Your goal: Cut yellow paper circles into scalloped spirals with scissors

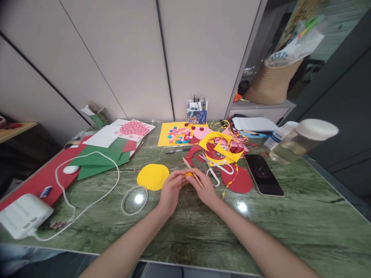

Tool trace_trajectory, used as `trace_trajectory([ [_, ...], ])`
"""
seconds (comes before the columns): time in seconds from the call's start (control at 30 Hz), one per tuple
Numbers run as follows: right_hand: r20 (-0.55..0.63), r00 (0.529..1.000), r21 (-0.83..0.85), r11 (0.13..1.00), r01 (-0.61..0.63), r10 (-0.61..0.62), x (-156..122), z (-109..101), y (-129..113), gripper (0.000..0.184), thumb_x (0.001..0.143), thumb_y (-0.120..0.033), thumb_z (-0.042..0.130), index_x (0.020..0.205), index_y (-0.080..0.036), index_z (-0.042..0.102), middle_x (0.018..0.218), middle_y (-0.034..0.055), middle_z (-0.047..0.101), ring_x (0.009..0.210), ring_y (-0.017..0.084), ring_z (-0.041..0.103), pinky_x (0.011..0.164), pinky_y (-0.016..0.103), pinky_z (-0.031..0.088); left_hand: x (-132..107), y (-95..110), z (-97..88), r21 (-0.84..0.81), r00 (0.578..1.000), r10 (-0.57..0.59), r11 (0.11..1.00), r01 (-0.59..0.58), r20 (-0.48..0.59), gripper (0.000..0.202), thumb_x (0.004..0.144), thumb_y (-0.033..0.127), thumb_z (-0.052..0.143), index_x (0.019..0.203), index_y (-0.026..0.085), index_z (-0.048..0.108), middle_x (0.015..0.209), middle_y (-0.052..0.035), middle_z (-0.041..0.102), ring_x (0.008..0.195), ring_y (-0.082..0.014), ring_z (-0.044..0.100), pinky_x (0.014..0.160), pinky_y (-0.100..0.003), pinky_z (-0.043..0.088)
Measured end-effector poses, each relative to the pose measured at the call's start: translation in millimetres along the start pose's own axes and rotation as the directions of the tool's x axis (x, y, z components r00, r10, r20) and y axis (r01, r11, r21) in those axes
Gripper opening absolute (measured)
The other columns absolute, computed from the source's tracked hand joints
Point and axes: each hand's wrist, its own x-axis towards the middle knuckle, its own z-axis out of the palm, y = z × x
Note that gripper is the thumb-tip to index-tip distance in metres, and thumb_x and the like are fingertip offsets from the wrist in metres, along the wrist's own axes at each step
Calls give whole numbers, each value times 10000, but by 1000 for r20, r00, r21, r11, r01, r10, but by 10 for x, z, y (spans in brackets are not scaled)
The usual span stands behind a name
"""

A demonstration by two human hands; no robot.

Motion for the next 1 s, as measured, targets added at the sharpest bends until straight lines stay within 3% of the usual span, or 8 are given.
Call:
trace_trajectory([
  [0.27, -9, 999, -4, 999, 45, -45, -41, -23, -70, 214, 895, -305, 503, 1064, -258, 625, 1025, 52, 654, 947, 227, 598, 816, 340, 466, -71, 46, 45, -5, 995, 93, 996, -93, 37, 74, 733, 188, 598, 803, 183, 623, 818, -11, 620, 815, -148, 578, 775, -265, 440],
  [0.53, -21, 999, 18, 999, 45, -44, -44, -11, -59, 200, 896, -305, 503, 1037, -233, 624, 977, 51, 657, 875, 202, 604, 769, 310, 475, -94, 24, 71, 24, 995, 101, 995, -102, 17, 152, 719, 186, 661, 837, 183, 565, 772, 5, 645, 770, -124, 592, 763, -244, 425],
  [0.77, -43, 999, 49, 999, -4, 6, -19, 9, -6, 184, 894, -316, 494, 980, -215, 621, 949, 43, 650, 910, 202, 595, 823, 314, 460, -31, 36, 75, -22, 997, -78, 997, 77, -22, 200, 653, 159, 729, 780, 161, 574, 748, -1, 664, 748, -112, 611, 792, -268, 456],
  [1.0, -54, 996, 82, 995, -60, 65, -15, 17, 4, 156, 877, -304, 513, 959, -206, 603, 947, 40, 638, 913, 195, 595, 831, 304, 461, 22, 49, 11, -21, 987, -158, 987, 158, -7, 193, 639, 188, 743, 786, 143, 626, 797, -31, 667, 765, -138, 626, 815, -331, 484],
])
